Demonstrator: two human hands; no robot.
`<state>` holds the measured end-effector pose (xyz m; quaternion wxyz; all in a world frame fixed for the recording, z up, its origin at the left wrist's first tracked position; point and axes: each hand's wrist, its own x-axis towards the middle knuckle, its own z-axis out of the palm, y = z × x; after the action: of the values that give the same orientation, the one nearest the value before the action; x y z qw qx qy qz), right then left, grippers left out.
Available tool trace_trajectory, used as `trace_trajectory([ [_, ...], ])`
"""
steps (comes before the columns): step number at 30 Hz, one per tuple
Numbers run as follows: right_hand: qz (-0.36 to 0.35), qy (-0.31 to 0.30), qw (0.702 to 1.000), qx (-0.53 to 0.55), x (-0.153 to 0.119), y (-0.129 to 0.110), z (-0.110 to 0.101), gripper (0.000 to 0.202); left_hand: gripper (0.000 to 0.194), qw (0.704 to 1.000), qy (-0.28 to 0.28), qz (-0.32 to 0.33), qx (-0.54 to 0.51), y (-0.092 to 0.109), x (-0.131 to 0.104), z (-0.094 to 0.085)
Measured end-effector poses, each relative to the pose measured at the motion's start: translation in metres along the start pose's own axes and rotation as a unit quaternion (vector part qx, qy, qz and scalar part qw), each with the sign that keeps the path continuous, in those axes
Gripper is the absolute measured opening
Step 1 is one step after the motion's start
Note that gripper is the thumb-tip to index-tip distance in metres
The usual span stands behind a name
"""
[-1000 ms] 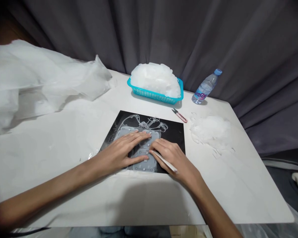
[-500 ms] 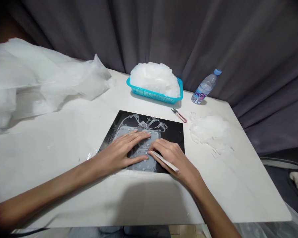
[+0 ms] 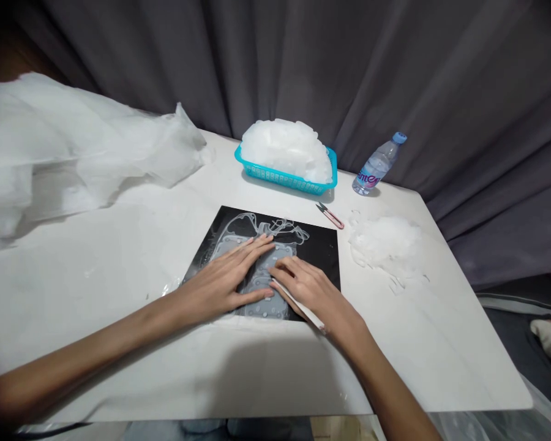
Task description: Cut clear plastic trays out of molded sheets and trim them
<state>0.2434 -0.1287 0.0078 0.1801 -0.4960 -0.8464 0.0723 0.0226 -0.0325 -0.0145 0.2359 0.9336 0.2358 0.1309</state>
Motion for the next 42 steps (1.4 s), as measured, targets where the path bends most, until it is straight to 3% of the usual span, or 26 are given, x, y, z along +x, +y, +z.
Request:
trace_trajectory([
  [3,-0.006,0.015,0.999,-0.051,0.000,-0.003,0.008,0.025,0.089,1.000,-0.010,-0.008,0.004,0.000,0.000,0.000],
  [6,0.024,0.079,0.995,-0.058,0.005,0.003,0.011,0.025,0.096,1.000,-0.019,-0.014,0.007,0.000,0.003,0.000],
  [9,0.099,0.183,0.977,-0.042,0.017,0.028,0.002,0.024,0.099,1.000,-0.023,-0.011,0.002,-0.001,0.004,0.000],
  [12,0.199,0.288,0.936,-0.015,0.025,0.061,-0.015,0.023,0.100,1.000,-0.024,-0.013,-0.012,0.000,0.001,-0.001],
  [14,0.251,0.316,0.914,0.048,0.026,0.072,-0.025,0.022,0.098,0.999,-0.007,-0.020,-0.037,0.001,-0.001,-0.004],
  [16,0.263,0.309,0.906,0.121,0.023,0.065,-0.030,0.020,0.086,0.995,0.025,-0.040,-0.086,0.002,-0.002,-0.009],
  [19,0.226,0.248,0.915,0.226,0.019,0.031,-0.029,0.018,0.049,0.975,0.065,-0.100,-0.186,0.002,0.001,-0.015],
  [22,0.168,0.104,0.924,0.328,0.016,-0.002,-0.028,0.020,0.062,0.947,0.071,-0.165,-0.265,-0.004,0.006,-0.017],
  [24,0.132,0.030,0.920,0.368,0.014,-0.010,-0.029,0.026,0.052,0.940,0.069,-0.181,-0.281,-0.008,0.009,-0.015],
  [26,0.116,0.044,0.924,0.362,0.011,-0.004,-0.029,0.029,0.042,0.944,0.067,-0.168,-0.275,-0.011,0.011,-0.014],
  [29,0.140,0.173,0.941,0.257,0.013,0.012,-0.023,0.043,0.033,0.953,0.060,-0.133,-0.265,-0.012,0.012,-0.014],
  [31,0.154,0.210,0.945,0.199,0.018,0.019,-0.013,0.041,0.030,0.957,0.058,-0.116,-0.261,-0.011,0.012,-0.014],
  [37,0.140,0.087,0.961,0.221,0.040,0.014,0.014,0.026,0.029,0.960,0.063,-0.093,-0.257,-0.011,0.014,-0.014],
  [42,0.172,0.130,0.936,0.279,0.042,0.011,0.012,0.015,0.032,0.968,0.067,-0.089,-0.225,-0.012,0.013,-0.015],
])
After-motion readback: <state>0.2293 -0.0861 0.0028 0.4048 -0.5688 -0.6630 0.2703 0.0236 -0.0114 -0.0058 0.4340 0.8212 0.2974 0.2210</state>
